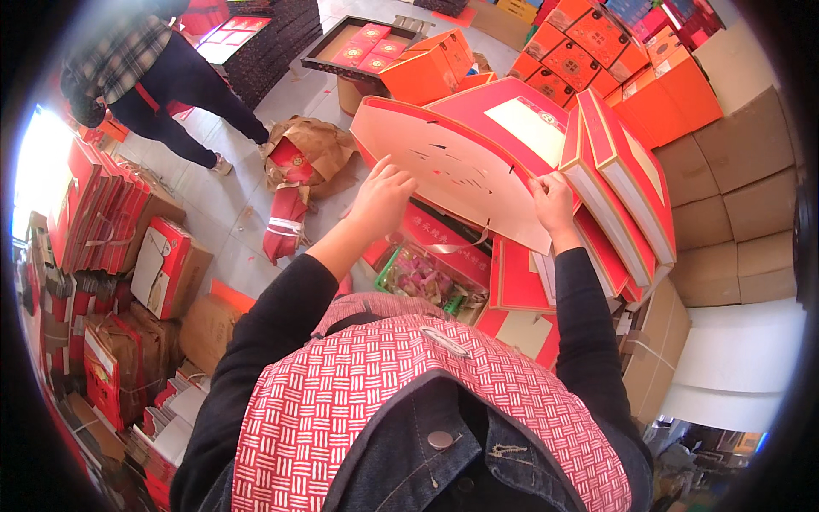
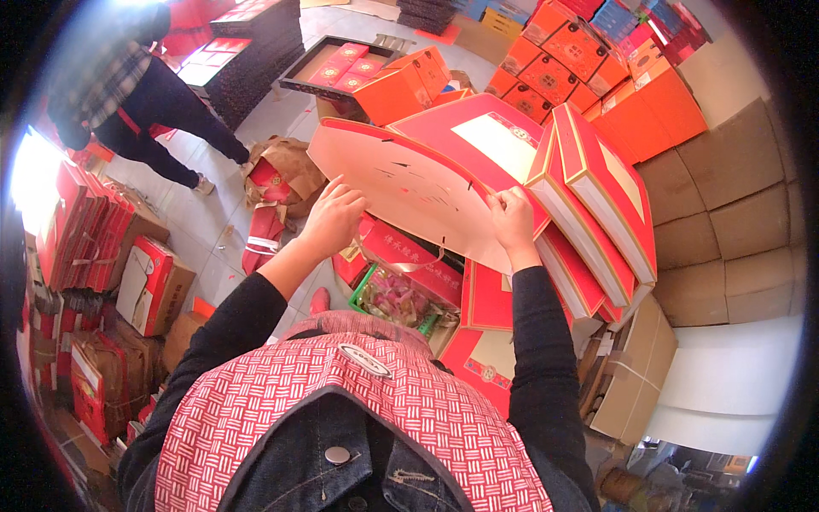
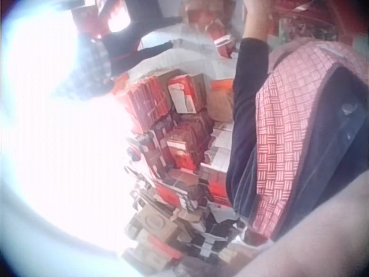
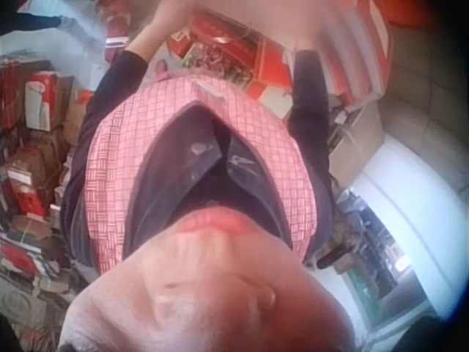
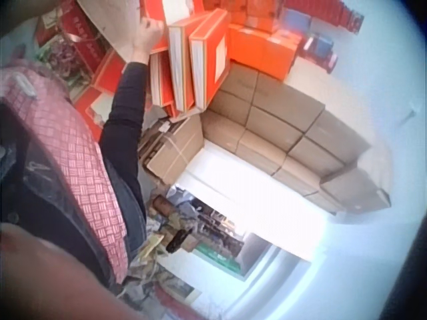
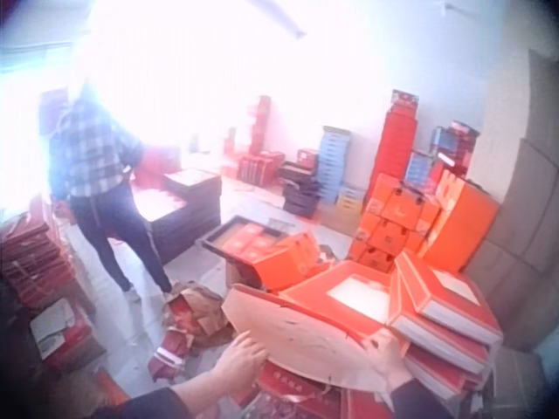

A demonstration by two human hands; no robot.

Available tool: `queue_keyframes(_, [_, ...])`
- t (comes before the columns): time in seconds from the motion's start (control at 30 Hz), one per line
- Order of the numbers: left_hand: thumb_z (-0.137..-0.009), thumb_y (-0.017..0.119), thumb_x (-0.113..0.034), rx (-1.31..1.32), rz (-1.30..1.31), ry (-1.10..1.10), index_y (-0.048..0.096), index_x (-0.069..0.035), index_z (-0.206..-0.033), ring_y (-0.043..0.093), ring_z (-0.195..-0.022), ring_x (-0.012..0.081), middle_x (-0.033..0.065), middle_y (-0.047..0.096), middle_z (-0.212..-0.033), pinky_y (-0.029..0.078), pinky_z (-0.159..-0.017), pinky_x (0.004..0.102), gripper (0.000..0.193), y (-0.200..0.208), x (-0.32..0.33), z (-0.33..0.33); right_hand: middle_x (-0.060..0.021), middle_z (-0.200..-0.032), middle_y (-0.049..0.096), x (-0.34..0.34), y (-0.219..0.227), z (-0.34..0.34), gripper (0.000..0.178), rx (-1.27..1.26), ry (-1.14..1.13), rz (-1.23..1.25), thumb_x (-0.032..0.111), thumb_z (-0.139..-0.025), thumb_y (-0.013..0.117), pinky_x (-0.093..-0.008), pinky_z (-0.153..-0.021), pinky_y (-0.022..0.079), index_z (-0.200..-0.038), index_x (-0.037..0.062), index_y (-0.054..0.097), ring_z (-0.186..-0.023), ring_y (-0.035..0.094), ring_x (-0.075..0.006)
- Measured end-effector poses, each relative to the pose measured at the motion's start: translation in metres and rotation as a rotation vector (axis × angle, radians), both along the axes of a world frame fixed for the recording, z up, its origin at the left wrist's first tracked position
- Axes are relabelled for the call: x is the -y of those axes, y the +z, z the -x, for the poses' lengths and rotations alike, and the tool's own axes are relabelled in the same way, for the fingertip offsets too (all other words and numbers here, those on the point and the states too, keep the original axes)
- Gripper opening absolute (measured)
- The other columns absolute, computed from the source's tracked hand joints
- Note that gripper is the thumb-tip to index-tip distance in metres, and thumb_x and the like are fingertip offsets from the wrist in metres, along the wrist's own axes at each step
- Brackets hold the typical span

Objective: The person assembles red cardboard boxes by folding flaps and securing them with small fasteners. They repeatedly pick up flat-packed box components, fold them into shape, and place the finished boxes into a stack.

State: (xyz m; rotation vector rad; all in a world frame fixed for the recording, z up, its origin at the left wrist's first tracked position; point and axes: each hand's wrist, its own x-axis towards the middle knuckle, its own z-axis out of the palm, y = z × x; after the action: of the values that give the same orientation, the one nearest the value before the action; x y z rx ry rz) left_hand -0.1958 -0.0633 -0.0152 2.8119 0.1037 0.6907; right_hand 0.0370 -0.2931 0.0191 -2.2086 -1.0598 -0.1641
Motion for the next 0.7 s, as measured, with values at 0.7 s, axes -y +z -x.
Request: queue_keyframes(0.7, [-0.068,0.055,-0.001,0.152,0.019,-0.076,0.055,-0.008,-0.112,0.042,-0.118,0.0285,0.0111,0.052,-0.121,0.027,-0.103,0.0443,0.045,0.029,-0.071,-0.048,-0.0069,-0.066,0.047,-0.004,-0.007,0.013,0.014,0.015,0.013,-0.015,0.011,-0.079,0.062,-0.0274,-0.054,0.038,-0.076,-0.0022,0.06,-0.058,0.048,-0.0146])
